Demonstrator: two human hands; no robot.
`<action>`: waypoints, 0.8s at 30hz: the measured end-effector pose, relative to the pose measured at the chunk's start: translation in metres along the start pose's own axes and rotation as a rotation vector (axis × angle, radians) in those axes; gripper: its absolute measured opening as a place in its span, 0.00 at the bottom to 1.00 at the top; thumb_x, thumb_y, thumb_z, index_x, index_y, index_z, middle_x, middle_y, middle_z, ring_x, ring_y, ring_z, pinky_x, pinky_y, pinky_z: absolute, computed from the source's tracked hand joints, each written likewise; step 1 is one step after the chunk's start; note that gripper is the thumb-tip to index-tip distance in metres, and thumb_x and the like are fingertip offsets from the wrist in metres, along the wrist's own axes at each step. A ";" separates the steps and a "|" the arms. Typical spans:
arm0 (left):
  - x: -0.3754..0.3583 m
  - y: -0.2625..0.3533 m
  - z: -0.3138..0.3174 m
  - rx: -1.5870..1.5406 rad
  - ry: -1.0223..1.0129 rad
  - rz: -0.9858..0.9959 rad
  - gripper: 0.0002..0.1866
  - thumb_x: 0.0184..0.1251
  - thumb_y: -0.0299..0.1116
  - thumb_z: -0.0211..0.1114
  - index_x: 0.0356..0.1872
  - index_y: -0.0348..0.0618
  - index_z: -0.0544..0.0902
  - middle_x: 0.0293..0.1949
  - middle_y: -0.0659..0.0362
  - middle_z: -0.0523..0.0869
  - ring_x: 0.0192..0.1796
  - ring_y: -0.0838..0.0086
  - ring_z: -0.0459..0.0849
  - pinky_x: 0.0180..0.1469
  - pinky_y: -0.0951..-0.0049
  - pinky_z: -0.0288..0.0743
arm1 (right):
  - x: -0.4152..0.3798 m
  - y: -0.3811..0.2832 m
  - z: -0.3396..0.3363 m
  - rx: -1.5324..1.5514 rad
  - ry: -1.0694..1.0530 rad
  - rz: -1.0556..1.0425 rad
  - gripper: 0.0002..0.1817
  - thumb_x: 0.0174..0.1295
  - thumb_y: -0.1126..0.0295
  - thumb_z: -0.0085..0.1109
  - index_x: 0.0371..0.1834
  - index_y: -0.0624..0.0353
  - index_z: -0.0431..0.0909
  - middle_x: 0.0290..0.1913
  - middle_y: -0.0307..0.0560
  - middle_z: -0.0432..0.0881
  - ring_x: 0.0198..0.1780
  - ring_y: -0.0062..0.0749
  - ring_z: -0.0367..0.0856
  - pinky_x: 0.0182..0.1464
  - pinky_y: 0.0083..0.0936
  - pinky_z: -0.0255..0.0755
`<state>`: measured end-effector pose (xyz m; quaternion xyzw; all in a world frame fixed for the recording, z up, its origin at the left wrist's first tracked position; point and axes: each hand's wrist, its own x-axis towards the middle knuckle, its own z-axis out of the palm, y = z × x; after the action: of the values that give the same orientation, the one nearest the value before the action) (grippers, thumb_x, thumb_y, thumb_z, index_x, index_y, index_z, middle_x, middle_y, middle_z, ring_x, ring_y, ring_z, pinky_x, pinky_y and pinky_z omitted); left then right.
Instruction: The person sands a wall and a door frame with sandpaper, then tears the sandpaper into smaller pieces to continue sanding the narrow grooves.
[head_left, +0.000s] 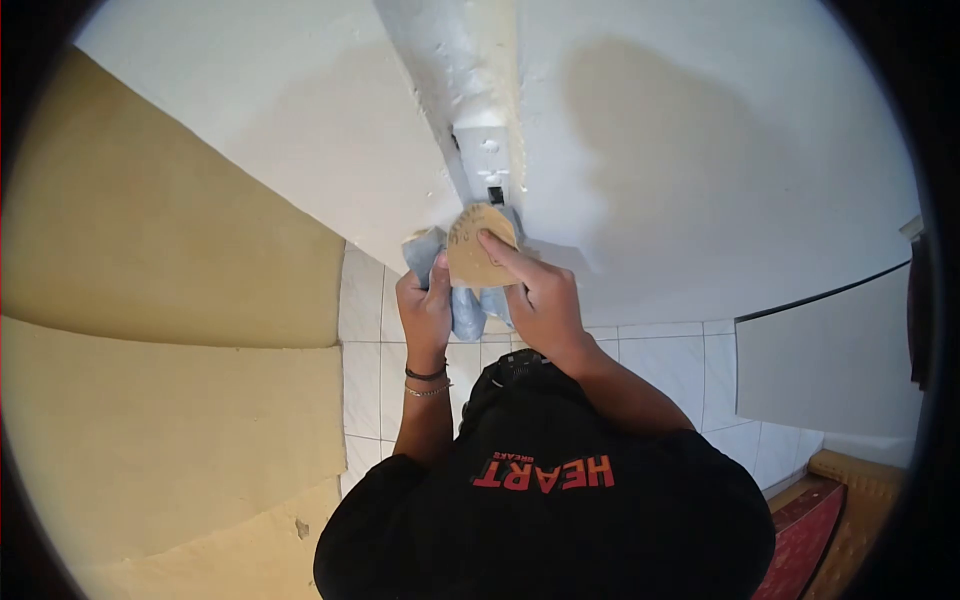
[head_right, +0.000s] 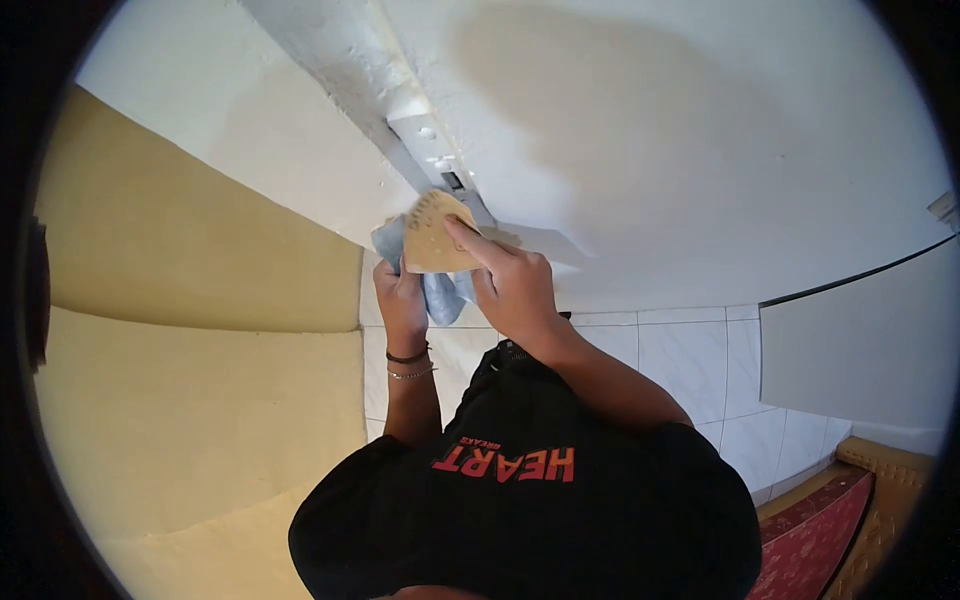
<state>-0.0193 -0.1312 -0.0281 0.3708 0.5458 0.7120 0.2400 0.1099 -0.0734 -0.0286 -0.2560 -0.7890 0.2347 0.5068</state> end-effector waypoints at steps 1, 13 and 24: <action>0.000 0.003 -0.003 -0.018 -0.006 -0.015 0.19 0.71 0.43 0.60 0.34 0.32 0.83 0.29 0.63 0.82 0.33 0.83 0.74 0.36 0.79 0.69 | 0.013 -0.014 -0.008 0.036 0.055 -0.011 0.35 0.46 0.84 0.53 0.63 0.48 0.74 0.30 0.49 0.82 0.26 0.44 0.79 0.29 0.33 0.74; 0.000 -0.009 -0.011 0.049 -0.082 0.131 0.14 0.69 0.36 0.60 0.39 0.32 0.81 0.36 0.59 0.84 0.38 0.77 0.79 0.44 0.76 0.73 | -0.026 0.002 -0.012 -0.131 -0.128 0.077 0.36 0.46 0.82 0.57 0.64 0.46 0.73 0.24 0.47 0.78 0.24 0.42 0.79 0.27 0.33 0.75; -0.001 -0.024 -0.017 0.017 -0.010 0.175 0.17 0.67 0.40 0.65 0.31 0.32 0.84 0.24 0.64 0.81 0.28 0.82 0.74 0.31 0.80 0.67 | -0.036 0.011 -0.002 -0.067 -0.266 0.137 0.30 0.50 0.81 0.54 0.62 0.52 0.74 0.33 0.53 0.82 0.30 0.48 0.81 0.36 0.34 0.76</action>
<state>-0.0339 -0.1352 -0.0537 0.4227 0.5164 0.7235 0.1766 0.1268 -0.0885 -0.0590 -0.2928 -0.8372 0.2742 0.3717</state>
